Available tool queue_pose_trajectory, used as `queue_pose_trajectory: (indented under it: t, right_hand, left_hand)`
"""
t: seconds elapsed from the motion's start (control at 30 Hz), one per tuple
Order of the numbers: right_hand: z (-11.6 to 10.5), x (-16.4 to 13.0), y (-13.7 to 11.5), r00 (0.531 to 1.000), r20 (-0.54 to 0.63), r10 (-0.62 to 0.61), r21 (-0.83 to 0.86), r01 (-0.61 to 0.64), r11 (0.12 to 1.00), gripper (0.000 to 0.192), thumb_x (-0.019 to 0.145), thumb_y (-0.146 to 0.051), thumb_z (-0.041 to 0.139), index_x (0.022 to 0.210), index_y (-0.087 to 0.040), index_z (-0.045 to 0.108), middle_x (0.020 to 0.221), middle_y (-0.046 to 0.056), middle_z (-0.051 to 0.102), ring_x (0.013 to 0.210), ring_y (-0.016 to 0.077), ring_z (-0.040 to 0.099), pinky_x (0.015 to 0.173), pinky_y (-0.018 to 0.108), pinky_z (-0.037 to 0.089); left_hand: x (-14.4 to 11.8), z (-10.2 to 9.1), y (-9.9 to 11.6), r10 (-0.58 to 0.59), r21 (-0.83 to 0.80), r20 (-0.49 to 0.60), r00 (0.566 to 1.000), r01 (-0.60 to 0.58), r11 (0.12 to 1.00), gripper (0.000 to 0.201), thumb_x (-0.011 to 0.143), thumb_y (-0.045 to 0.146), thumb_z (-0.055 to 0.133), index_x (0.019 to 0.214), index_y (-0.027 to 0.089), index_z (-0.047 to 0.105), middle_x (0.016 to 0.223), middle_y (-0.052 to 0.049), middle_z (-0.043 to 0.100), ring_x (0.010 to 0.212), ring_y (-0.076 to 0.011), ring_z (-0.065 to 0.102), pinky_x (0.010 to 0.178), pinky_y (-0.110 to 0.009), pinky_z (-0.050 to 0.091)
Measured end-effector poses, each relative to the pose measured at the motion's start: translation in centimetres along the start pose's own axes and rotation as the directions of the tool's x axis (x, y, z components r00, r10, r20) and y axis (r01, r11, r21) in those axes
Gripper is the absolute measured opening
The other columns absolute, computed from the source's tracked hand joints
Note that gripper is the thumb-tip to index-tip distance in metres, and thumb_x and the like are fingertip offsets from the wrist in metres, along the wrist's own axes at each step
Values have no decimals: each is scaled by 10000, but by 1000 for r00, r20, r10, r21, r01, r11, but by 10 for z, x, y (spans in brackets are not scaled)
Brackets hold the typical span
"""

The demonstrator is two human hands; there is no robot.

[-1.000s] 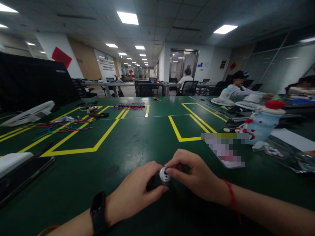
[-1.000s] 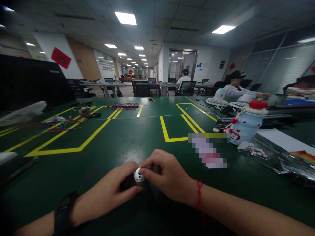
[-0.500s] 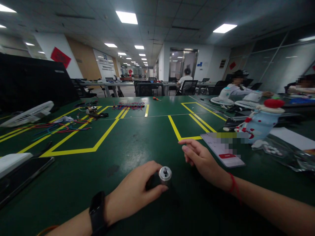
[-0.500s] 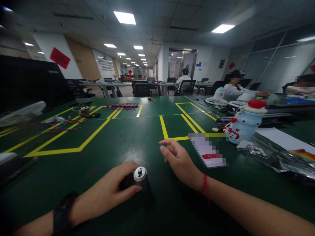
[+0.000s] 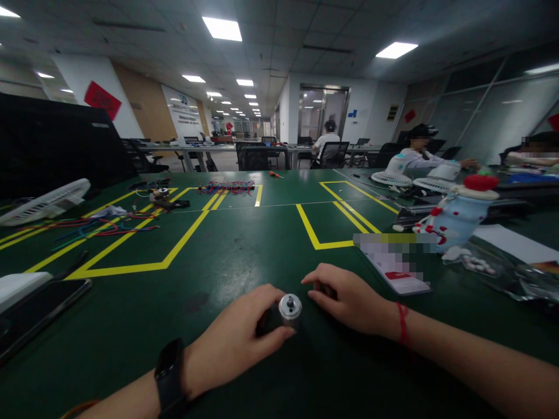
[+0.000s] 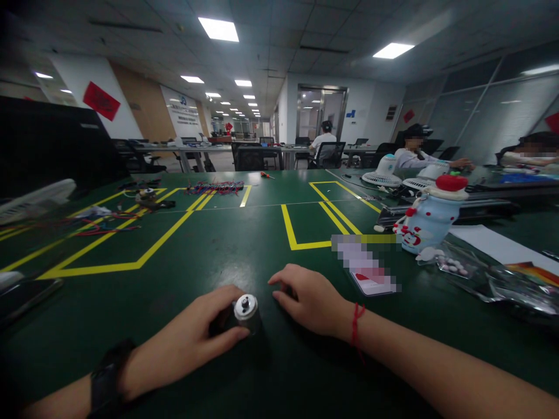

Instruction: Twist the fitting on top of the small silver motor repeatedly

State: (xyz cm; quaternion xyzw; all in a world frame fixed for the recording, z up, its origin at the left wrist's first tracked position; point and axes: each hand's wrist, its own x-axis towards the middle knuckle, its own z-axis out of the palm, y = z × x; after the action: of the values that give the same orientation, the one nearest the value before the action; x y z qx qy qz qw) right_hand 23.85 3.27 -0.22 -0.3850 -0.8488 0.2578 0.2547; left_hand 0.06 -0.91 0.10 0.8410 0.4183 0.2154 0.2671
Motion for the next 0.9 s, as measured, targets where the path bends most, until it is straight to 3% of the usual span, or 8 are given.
queue_pose_trajectory:
  t: [0.1, 0.27, 0.4, 0.47, 0.53, 0.67, 0.8, 0.9]
  right_hand:
    - [4, 0, -15, 983, -62, -174, -27, 173, 985, 254, 877, -184, 568, 1129, -187, 589, 1003, 54, 600, 814, 154, 541, 732, 300, 446]
    - [12, 3, -41, 974, -121, -194, 87, 205, 975, 103, 875, -213, 598, 965, -186, 641, 955, 31, 575, 840, 144, 551, 722, 271, 451]
    - [5, 3, -37, 952, -272, -143, 145, 188, 971, 73, 896, -218, 580, 934, -180, 629, 883, 15, 567, 774, 125, 541, 685, 256, 443]
    - [0, -1, -27, 966, -216, -145, 118, 174, 978, 79, 893, -220, 586, 933, -180, 642, 875, 18, 579, 784, 130, 545, 702, 265, 445]
    - [-4, -7, -16, 982, -47, -184, 36, 186, 982, 98, 868, -225, 621, 941, -188, 674, 916, 31, 602, 845, 152, 553, 754, 293, 445]
    - [-3, -15, -4, 965, 164, -202, -114, 222, 968, 139, 840, -260, 653, 956, -217, 715, 1006, 45, 619, 907, 183, 544, 809, 343, 431]
    - [-3, -15, -6, 973, 142, -184, -50, 193, 980, 207, 818, -276, 676, 1011, -206, 698, 1029, 51, 617, 927, 189, 551, 829, 345, 438]
    - [-9, -10, -2, 999, -22, -44, 134, 46, 990, 253, 861, -339, 627, 1066, -195, 660, 1034, 54, 621, 894, 170, 576, 789, 313, 461]
  left_hand:
    - [0, 1, -2, -3, 0, 5, 1000, 3, 1000, 140, 864, 254, 632, 965, 211, 545, 905, 7, 581, 758, -173, 513, 637, -265, 372]
    - [0, 3, -3, -3, 6, 9, 1000, 3, 1000, 143, 860, 233, 629, 964, 212, 532, 888, 16, 570, 753, -167, 508, 636, -266, 365]
    - [1, 2, -2, 1, 7, 5, 1000, -1, 1000, 157, 858, 236, 636, 975, 218, 534, 892, 20, 572, 755, -166, 506, 642, -266, 363]
    - [1, 2, -2, 2, 10, 5, 1000, -2, 1000, 146, 857, 236, 638, 962, 218, 538, 885, 21, 571, 744, -162, 501, 635, -262, 359]
    - [1, 2, -3, -7, 18, 13, 1000, 7, 1000, 139, 857, 244, 640, 955, 218, 545, 881, 20, 567, 742, -163, 498, 631, -261, 357]
    - [1, 1, -3, -15, 25, 14, 1000, 15, 1000, 152, 866, 257, 633, 990, 220, 552, 895, 10, 572, 740, -166, 499, 627, -260, 358]
    - [1, 0, -3, -22, 22, 25, 999, 21, 1000, 166, 867, 261, 630, 1008, 220, 554, 906, 4, 573, 741, -168, 504, 631, -261, 364]
    - [0, 0, -3, -18, 16, 27, 999, 18, 1000, 174, 864, 253, 635, 1016, 227, 554, 921, 8, 576, 759, -169, 509, 645, -263, 371]
